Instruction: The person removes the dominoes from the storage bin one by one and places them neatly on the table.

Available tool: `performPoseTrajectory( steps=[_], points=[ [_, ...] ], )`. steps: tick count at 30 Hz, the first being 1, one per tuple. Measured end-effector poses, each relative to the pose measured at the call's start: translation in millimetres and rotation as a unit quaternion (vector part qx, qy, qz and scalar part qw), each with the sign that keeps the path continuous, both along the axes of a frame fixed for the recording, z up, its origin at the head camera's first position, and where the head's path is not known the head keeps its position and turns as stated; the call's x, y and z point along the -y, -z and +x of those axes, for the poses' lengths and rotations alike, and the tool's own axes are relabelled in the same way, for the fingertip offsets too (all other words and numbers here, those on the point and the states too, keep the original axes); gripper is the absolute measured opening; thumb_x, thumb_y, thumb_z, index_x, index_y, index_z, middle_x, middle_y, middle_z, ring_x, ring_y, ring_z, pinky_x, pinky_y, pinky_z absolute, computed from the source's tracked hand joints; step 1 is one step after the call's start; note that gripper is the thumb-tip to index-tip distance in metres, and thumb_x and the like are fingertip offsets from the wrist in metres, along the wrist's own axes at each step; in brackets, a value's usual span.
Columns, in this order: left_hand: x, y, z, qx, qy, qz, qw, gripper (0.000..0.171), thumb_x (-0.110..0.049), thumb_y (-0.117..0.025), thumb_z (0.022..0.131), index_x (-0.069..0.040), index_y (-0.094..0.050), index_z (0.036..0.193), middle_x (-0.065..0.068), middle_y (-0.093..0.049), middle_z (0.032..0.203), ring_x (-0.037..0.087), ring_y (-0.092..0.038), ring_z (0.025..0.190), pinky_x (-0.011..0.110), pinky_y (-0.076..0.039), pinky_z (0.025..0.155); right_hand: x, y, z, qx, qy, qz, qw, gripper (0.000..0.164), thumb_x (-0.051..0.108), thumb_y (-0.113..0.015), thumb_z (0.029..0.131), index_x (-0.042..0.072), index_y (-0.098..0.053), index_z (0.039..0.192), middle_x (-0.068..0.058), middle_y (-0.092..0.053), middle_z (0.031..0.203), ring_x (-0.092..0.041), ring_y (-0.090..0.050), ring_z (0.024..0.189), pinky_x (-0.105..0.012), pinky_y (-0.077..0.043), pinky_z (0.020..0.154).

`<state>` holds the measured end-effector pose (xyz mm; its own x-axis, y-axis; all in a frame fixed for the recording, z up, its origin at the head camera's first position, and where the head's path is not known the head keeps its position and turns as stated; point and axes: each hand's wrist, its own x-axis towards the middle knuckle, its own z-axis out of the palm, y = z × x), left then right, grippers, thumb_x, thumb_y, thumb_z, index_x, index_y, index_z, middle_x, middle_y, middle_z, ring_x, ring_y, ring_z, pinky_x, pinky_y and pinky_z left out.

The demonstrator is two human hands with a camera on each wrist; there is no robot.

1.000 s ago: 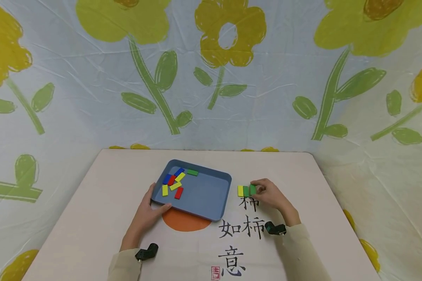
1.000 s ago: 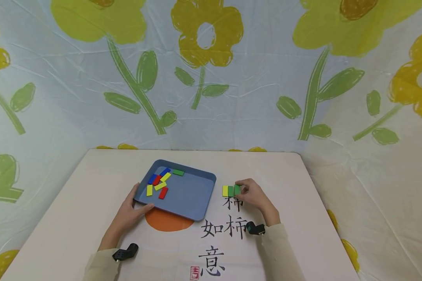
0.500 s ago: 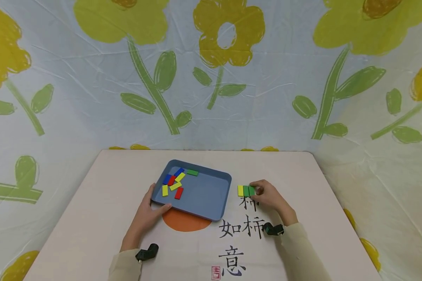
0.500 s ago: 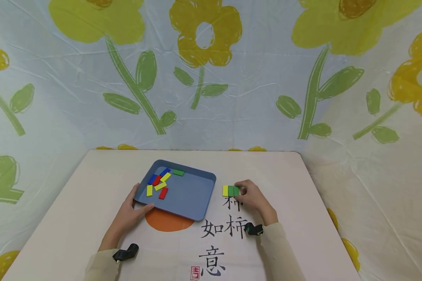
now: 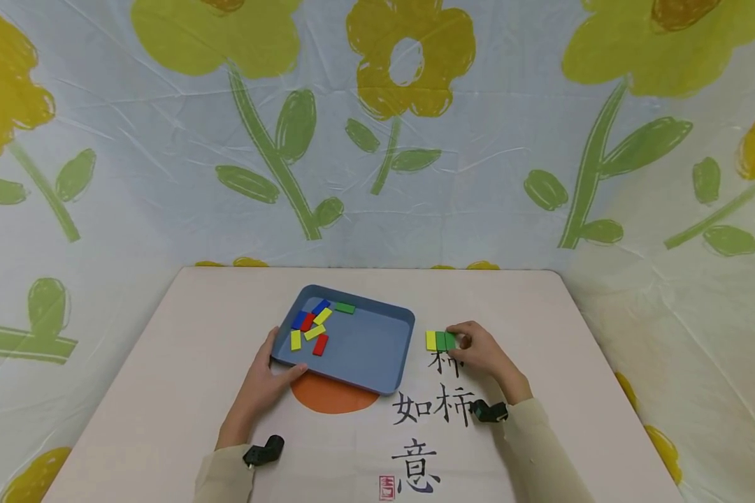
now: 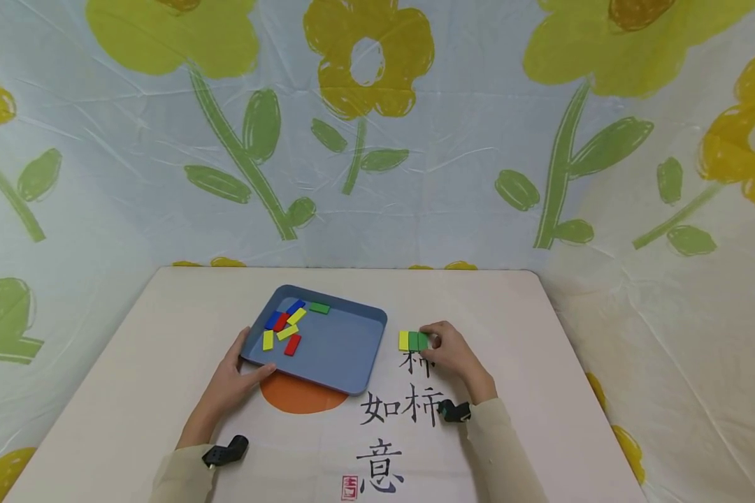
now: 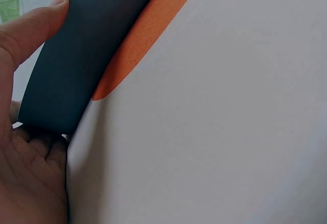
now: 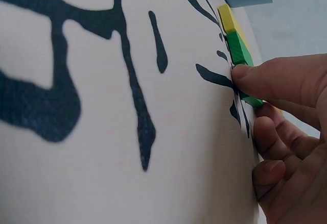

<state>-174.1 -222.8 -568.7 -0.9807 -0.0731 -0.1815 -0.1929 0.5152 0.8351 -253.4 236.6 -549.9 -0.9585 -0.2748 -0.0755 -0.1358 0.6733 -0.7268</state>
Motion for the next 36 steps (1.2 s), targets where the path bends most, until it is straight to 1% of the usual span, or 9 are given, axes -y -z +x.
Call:
performPoseTrajectory(
  steps=[10,14,18,21,26,28,31,33,36],
  points=[
    [0,-2.0,0.9,0.001,0.001,0.001,1.0,0.116,-0.054,-0.079,0.089,-0.023,-0.004,0.17,0.015,-0.009,0.177,0.041,-0.009,0.163,0.067,-0.016,0.128,2,2.5,1.9,-0.001,0.015,0.002,1.0,0.048,0.005,-0.078,0.087,-0.002,-0.067,0.133,-0.023,-0.06,0.13,-0.023,-0.053,0.089,-0.031,-0.046,0.068],
    [0,-2.8,0.9,0.003,0.0,0.0,1.0,0.116,-0.054,-0.079,0.089,-0.022,-0.004,0.17,0.015,-0.009,0.177,0.041,-0.009,0.163,0.067,-0.016,0.128,4,3.2,2.6,0.005,0.026,0.006,1.0,0.049,0.006,-0.078,0.088,0.0,-0.067,0.135,-0.021,-0.059,0.13,-0.023,-0.053,0.09,-0.03,-0.046,0.067],
    [0,-3.0,0.4,0.004,-0.001,0.002,1.0,0.115,-0.054,-0.079,0.089,-0.022,-0.004,0.17,0.014,-0.009,0.177,0.04,-0.009,0.163,0.067,-0.016,0.128,4,3.0,3.2,0.008,0.034,0.008,0.999,0.052,0.006,-0.078,0.088,0.001,-0.065,0.138,-0.02,-0.059,0.13,-0.024,-0.052,0.091,-0.03,-0.048,0.066],
    [0,-2.9,0.6,0.004,-0.002,0.004,1.0,0.115,-0.054,-0.079,0.089,-0.023,-0.004,0.17,0.013,-0.008,0.177,0.04,-0.009,0.163,0.067,-0.016,0.128,4,3.1,4.7,0.005,0.031,0.0,0.999,0.058,0.006,-0.079,0.087,0.0,-0.061,0.142,-0.023,-0.059,0.131,-0.025,-0.053,0.091,-0.03,-0.049,0.066],
    [-1,-3.5,1.5,0.008,-0.003,0.004,1.0,0.115,-0.054,-0.079,0.089,-0.022,-0.004,0.17,0.014,-0.008,0.177,0.04,-0.008,0.163,0.067,-0.016,0.128,1,4.2,10.2,0.001,0.05,-0.032,0.998,0.067,0.009,-0.078,0.088,0.002,-0.054,0.15,-0.024,-0.059,0.139,-0.025,-0.058,0.097,-0.029,-0.05,0.073],
    [-1,-4.0,2.0,0.009,-0.003,0.004,0.9999,0.115,-0.053,-0.079,0.089,-0.022,-0.004,0.17,0.014,-0.008,0.177,0.041,-0.008,0.163,0.067,-0.016,0.127,-1,4.9,12.7,-0.001,0.064,-0.044,0.997,0.068,0.01,-0.077,0.089,0.004,-0.052,0.151,-0.023,-0.058,0.141,-0.026,-0.06,0.102,-0.029,-0.051,0.076],
    [-1,-3.8,1.7,0.009,-0.002,0.004,0.9999,0.115,-0.053,-0.079,0.089,-0.022,-0.003,0.17,0.014,-0.008,0.177,0.041,-0.009,0.163,0.067,-0.017,0.127,-2,4.7,15.3,-0.017,0.065,-0.054,0.996,0.067,0.011,-0.075,0.091,0.003,-0.05,0.152,-0.026,-0.057,0.143,-0.03,-0.062,0.106,-0.03,-0.054,0.077],
    [-1,-3.5,1.2,0.007,-0.002,0.005,1.0,0.115,-0.052,-0.079,0.089,-0.022,-0.004,0.17,0.014,-0.008,0.177,0.041,-0.009,0.163,0.067,-0.017,0.127,-2,3.8,16.4,-0.026,0.068,-0.059,0.996,0.066,0.012,-0.075,0.092,0.004,-0.049,0.153,-0.026,-0.056,0.144,-0.032,-0.063,0.11,-0.033,-0.056,0.081],
    [0,-3.1,0.4,0.005,-0.001,0.007,1.0,0.115,-0.053,-0.079,0.089,-0.022,-0.004,0.17,0.014,-0.008,0.177,0.04,-0.008,0.163,0.066,-0.016,0.128,0,0.1,17.5,-0.032,0.068,-0.066,0.995,0.066,0.015,-0.074,0.095,0.005,-0.048,0.155,-0.025,-0.054,0.146,-0.037,-0.063,0.116,-0.042,-0.058,0.09]
  ],
)
